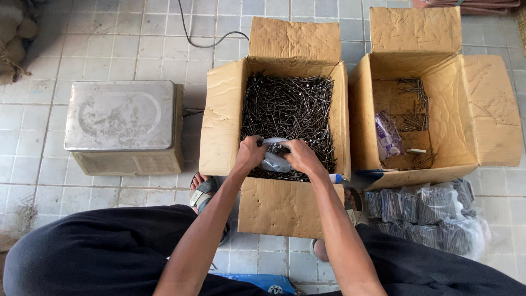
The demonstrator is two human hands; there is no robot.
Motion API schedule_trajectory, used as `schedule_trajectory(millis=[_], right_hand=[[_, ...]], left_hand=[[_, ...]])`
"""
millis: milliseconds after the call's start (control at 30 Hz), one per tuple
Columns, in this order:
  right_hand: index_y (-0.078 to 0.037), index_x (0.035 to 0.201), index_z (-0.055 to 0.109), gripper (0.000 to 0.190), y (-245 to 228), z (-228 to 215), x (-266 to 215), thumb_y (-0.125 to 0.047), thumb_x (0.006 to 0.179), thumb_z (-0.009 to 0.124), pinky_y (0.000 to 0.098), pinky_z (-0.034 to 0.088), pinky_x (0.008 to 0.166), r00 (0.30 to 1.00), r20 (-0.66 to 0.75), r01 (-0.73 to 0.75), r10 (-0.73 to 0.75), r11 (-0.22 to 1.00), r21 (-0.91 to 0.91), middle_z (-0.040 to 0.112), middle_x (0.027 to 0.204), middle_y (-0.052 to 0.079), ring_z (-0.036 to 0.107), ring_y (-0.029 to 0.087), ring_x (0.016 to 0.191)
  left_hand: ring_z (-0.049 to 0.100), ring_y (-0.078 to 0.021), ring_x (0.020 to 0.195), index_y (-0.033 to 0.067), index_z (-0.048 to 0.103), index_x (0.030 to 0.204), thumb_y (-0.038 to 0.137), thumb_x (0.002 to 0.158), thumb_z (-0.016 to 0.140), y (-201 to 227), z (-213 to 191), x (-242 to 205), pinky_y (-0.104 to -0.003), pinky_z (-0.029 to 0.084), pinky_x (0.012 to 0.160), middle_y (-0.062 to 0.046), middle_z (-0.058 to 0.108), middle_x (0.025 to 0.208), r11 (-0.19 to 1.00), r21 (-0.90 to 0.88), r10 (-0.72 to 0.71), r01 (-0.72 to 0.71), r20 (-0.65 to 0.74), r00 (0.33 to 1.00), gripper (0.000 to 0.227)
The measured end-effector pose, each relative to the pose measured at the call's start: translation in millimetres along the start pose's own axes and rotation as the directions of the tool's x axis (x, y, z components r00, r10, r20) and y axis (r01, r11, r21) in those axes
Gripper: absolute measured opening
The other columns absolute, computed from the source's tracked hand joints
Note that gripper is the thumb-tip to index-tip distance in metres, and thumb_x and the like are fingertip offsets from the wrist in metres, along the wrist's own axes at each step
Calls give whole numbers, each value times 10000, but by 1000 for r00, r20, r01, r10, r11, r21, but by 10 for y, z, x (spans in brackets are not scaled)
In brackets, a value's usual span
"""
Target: The person picks up groups of nails from a large cardboard box and places them into a small plastic bag, then moves the filled bag to a pile.
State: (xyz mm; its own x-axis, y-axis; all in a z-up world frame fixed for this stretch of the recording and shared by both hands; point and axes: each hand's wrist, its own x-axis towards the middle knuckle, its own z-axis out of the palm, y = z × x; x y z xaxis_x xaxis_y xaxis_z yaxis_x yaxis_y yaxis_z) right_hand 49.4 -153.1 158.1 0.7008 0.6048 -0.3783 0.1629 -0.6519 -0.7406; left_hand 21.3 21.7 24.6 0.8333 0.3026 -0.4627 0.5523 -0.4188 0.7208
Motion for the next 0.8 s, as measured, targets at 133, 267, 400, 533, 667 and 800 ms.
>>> schedule_trajectory(millis=[133, 267, 400, 533, 667, 800], right_hand=[[57, 1231, 636, 344, 60, 84, 140, 38, 890, 595, 554, 428, 1070, 1000, 25, 19, -18, 999, -45, 661, 1182, 276, 593, 457, 1170], [66, 1256, 590, 361, -130, 85, 141, 27, 899, 554, 558, 461, 1026, 992, 120, 42, -27, 991, -129, 640, 1195, 296, 613, 448, 1140], [43, 1279, 560, 377, 349, 371, 410, 17, 906, 519, 560, 511, 943, 980, 197, 73, -30, 973, -217, 638, 1210, 285, 623, 454, 1120], [43, 1269, 558, 375, 476, 450, 413, 23, 903, 481, 561, 523, 883, 979, 202, 64, -2, 950, -306, 653, 1166, 289, 641, 464, 1071], [-12, 1183, 630, 318, 911, 741, 675, 5, 893, 501, 559, 549, 796, 981, 181, 11, 74, 904, -428, 694, 1045, 256, 680, 442, 958], [-70, 1074, 699, 299, 1366, 1088, 1034, -61, 892, 462, 556, 567, 730, 967, 197, -45, 161, 870, -490, 728, 922, 199, 709, 400, 852]], left_hand=[[680, -290, 1018, 190, 763, 985, 336, 803, 685, 22, -74, -45, -437, 562, 859, -71, 742, 956, 998, 56, -41, 41, -6, 999, 245], [698, -316, 958, 122, 763, 988, 262, 785, 669, 142, -206, -265, -450, 551, 842, -126, 744, 917, 995, -93, -23, 26, 40, 999, 263], [706, -311, 932, 111, 772, 984, 227, 804, 653, 25, -156, -135, -441, 543, 808, -132, 744, 906, 996, -90, 3, -7, -55, 998, 244], [704, -327, 928, 88, 767, 987, 205, 791, 654, 81, -129, -114, -458, 533, 782, -141, 738, 879, 997, -63, 41, -48, -113, 993, 255], [707, -356, 906, 89, 764, 975, 180, 784, 673, 241, -77, -239, -457, 553, 786, -150, 733, 851, 991, 47, 131, -127, -93, 987, 230], [685, -452, 934, 22, 737, 984, 133, 774, 708, 456, -127, -476, -520, 545, 819, -243, 716, 897, 970, 127, 195, -207, 99, 976, 239]])
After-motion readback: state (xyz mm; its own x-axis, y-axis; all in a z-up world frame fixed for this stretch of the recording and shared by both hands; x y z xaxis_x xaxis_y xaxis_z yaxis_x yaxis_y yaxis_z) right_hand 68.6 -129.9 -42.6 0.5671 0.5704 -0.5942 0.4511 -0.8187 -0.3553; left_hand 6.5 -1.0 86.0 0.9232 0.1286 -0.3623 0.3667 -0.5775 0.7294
